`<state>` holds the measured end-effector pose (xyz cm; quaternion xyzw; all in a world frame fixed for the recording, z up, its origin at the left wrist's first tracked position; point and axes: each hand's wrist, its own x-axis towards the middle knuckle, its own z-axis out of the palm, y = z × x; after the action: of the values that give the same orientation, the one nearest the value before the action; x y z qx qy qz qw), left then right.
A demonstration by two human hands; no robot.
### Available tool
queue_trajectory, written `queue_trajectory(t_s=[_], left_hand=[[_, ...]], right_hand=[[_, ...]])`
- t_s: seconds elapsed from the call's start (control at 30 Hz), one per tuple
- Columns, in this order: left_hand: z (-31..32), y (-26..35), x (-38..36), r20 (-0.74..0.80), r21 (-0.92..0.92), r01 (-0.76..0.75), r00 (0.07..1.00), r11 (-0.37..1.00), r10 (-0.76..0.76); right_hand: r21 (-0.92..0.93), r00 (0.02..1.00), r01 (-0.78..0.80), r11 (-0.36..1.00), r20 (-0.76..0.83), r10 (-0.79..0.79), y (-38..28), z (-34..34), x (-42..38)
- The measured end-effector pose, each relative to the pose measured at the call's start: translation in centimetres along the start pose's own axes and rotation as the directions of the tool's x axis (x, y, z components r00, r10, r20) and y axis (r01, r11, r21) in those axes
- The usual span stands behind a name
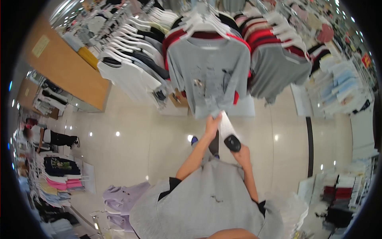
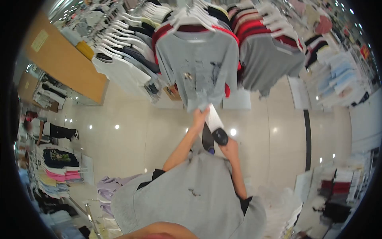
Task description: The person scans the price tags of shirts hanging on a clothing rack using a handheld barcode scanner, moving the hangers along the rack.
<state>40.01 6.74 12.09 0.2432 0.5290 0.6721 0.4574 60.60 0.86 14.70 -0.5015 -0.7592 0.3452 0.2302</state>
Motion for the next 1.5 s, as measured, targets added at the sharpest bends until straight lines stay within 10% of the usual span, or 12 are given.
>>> queue_trajectory(t_s=[0.13,0.4,0.43,0.5,0.57,0.77,0.83,0.93,1.23,1.4,1.5], left_hand=[[0.7,1.5,2.0,0.018,-0.097,-0.064,0.998,0.993,0.067],[2.0,5.1,0.6,0.099,-0.008,-0.102,0.990,0.995,0.102],[2.4,5.9,0.3,0.039,-0.228,0.069,0.997,0.971,-0.061],[1.7,5.5,0.6,0.008,-0.440,0.214,0.972,0.872,-0.235],[-0.4,3.8,1.9,0.499,-0.706,0.573,0.819,0.417,-0.281],[-1.5,2.9,3.4,0.658,-0.681,0.622,0.751,0.386,-0.050],[-1.5,3.1,3.2,0.707,-0.667,0.638,0.705,0.386,0.058],[-1.1,3.6,2.8,0.708,-0.667,0.605,0.696,0.436,0.118],[-1.1,3.7,1.7,0.718,-0.640,0.596,0.689,0.485,0.100],[0.0,3.7,-0.3,0.518,-0.668,0.457,0.852,0.587,-0.074],[1.1,3.2,-1.3,0.530,-0.584,0.490,0.834,0.647,-0.153]], right_hand=[[0.230,0.985,-0.031,0.973,-0.156,0.068,-2.0,-0.9,0.4],[0.117,0.980,0.019,0.993,-0.196,0.005,-3.1,-1.7,1.1],[0.118,0.981,0.019,0.993,-0.196,0.005,-3.0,-1.8,1.1],[0.693,0.950,-0.313,0.649,0.239,0.203,-2.9,-2.1,0.6],[0.753,0.943,-0.326,0.572,0.305,0.137,-4.1,-2.8,0.2],[0.813,0.895,-0.377,0.442,0.443,-0.051,-6.5,-4.6,-0.2],[0.551,0.965,-0.159,0.820,0.260,0.012,-6.2,-3.9,0.5],[0.433,0.963,-0.192,0.880,0.257,0.084,-5.1,-2.6,0.9],[0.623,0.947,-0.295,0.724,0.291,0.135,-3.5,-0.6,1.2],[0.638,0.957,-0.271,0.721,0.256,0.133,-2.8,1.1,2.1],[0.842,0.943,-0.333,0.425,0.289,0.166,-1.8,1.8,2.1]])
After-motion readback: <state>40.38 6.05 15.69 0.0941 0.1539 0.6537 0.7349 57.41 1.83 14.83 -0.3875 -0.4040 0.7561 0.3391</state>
